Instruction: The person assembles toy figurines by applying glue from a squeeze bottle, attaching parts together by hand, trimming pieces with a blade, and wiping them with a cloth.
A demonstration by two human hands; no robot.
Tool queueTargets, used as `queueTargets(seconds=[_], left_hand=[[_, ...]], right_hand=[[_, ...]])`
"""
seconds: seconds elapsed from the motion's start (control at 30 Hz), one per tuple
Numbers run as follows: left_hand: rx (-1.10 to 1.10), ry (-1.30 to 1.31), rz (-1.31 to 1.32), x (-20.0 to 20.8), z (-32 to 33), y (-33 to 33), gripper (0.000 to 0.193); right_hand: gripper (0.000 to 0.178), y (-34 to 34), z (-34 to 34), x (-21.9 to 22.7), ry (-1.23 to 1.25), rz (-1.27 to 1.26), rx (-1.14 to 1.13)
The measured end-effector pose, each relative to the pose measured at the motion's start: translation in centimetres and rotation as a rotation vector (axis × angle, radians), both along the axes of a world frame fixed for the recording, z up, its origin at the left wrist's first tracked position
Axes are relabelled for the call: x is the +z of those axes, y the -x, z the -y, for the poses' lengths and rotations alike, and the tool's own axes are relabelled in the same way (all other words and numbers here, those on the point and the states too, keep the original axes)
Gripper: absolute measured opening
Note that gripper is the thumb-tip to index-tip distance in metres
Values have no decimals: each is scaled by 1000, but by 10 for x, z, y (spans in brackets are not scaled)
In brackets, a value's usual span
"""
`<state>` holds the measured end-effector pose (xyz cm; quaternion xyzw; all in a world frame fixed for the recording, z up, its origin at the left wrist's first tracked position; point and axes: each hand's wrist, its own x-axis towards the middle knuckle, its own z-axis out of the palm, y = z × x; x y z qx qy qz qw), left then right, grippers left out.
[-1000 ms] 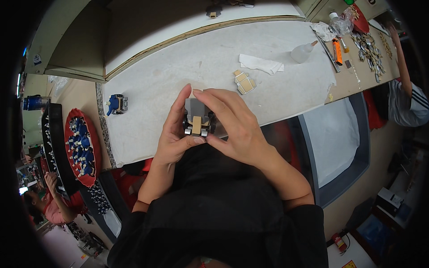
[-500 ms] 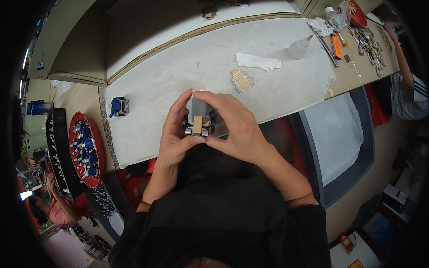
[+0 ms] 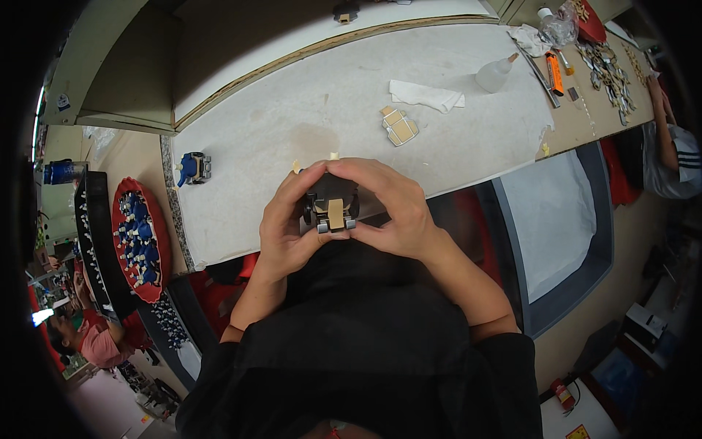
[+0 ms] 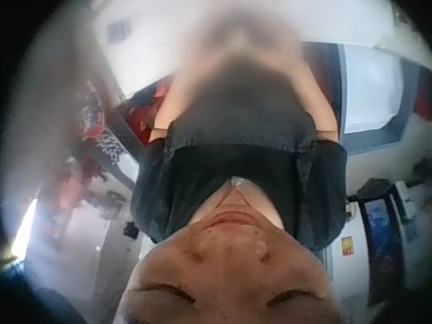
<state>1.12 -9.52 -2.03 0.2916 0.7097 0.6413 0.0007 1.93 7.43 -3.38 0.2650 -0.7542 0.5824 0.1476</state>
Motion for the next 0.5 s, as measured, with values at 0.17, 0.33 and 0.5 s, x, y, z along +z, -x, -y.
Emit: queueTargets(seconds=[0.17,0.33,0.5], left_hand=[[78,171,-180,18,-10,-2,61],[1,109,-84,5,-9,-2,65],[-128,7,182,-2,-11,-6,73]], right_hand=[[61,4,5,-15,371,-9,115],[62,-3,-5,-12,228,17,47],[61,-25,-15,14,69,211,-70]])
